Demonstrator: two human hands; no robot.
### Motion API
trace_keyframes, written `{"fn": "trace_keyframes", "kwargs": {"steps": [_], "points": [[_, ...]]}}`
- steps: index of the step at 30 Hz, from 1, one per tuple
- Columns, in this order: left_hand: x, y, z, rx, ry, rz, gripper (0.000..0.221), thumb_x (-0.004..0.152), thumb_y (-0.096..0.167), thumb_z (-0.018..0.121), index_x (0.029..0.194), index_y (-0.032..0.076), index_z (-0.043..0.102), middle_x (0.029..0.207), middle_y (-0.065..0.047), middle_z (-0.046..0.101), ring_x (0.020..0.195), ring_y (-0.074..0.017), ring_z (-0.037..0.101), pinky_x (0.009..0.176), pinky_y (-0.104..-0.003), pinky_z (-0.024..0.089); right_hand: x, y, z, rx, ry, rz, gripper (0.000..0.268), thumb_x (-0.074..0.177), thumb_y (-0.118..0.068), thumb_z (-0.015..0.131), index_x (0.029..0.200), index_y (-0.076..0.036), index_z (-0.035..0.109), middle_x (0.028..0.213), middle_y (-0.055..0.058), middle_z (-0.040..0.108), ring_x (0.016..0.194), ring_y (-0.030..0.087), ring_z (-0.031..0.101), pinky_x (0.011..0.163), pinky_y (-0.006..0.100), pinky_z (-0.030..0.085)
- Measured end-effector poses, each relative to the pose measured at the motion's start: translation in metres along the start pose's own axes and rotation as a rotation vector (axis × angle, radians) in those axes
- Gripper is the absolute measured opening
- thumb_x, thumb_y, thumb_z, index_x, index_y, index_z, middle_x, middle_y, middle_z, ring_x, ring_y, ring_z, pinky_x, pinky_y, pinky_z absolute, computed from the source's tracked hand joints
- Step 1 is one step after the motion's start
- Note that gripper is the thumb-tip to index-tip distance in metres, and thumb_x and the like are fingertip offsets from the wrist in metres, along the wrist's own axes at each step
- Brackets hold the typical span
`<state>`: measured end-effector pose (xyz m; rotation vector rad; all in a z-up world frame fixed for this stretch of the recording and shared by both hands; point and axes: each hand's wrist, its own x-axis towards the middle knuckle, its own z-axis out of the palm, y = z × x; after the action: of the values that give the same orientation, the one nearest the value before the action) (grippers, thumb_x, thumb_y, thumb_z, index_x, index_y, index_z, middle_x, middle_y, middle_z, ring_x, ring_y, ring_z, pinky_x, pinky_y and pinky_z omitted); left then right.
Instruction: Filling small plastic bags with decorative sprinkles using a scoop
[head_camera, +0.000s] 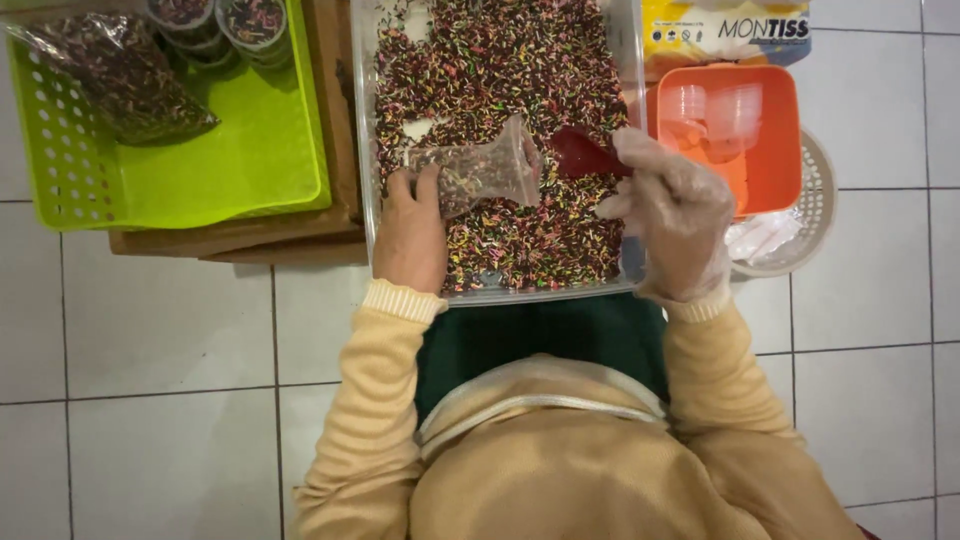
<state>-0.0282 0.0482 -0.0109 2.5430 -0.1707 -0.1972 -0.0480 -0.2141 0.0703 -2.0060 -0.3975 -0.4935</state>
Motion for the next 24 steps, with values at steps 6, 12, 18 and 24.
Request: {"fn": "trace_keyframes", "kwargs": {"steps": [6,12,18,24], "points": [[-0.001,-0.004,0.004,0.032,0.075,0.043,0.056,0.089,-0.007,0.057,0.143,0.002,0.044,0.125,-0.025,0.045,0.103,-0.0512,0.064,0.085,-0.057,0.056,-0.009,0.02,-0.011,0.185,0.104,0.11,0.015,0.107,0.012,0.049,0.111,0.015,0.064,0.107,0.038,0.068,0.066,0.022,0.068,0.056,0.026,0.057],[0.001,-0.008,0.01,0.049,0.104,0.055,0.057,0.087,-0.006,0.059,0.142,0.003,0.045,0.125,-0.024,0.045,0.1,-0.0501,0.065,0.083,-0.057,0.057,0.006,-0.028,0.003,0.12,0.01,-0.134,0.019,0.101,0.01,0.057,0.114,0.008,0.071,0.115,0.034,0.071,0.081,0.027,0.075,0.071,0.035,0.063],[0.004,-0.012,0.015,0.069,0.095,0.055,0.062,0.083,-0.005,0.066,0.142,0.003,0.046,0.125,-0.024,0.046,0.103,-0.0502,0.065,0.085,-0.057,0.057,0.004,-0.025,-0.004,-0.027,0.029,-0.094,0.017,0.106,0.014,0.051,0.11,0.016,0.067,0.106,0.037,0.071,0.066,0.025,0.071,0.056,0.031,0.058],[-0.006,0.027,-0.027,0.083,0.127,0.081,0.071,0.078,0.003,0.08,0.141,-0.001,0.048,0.125,-0.028,0.049,0.113,-0.0493,0.059,0.092,-0.056,0.054,-0.003,-0.017,0.005,0.073,0.088,0.084,0.014,0.104,0.016,0.055,0.106,0.017,0.069,0.076,0.026,0.067,0.062,0.028,0.072,0.054,0.034,0.061]]}}
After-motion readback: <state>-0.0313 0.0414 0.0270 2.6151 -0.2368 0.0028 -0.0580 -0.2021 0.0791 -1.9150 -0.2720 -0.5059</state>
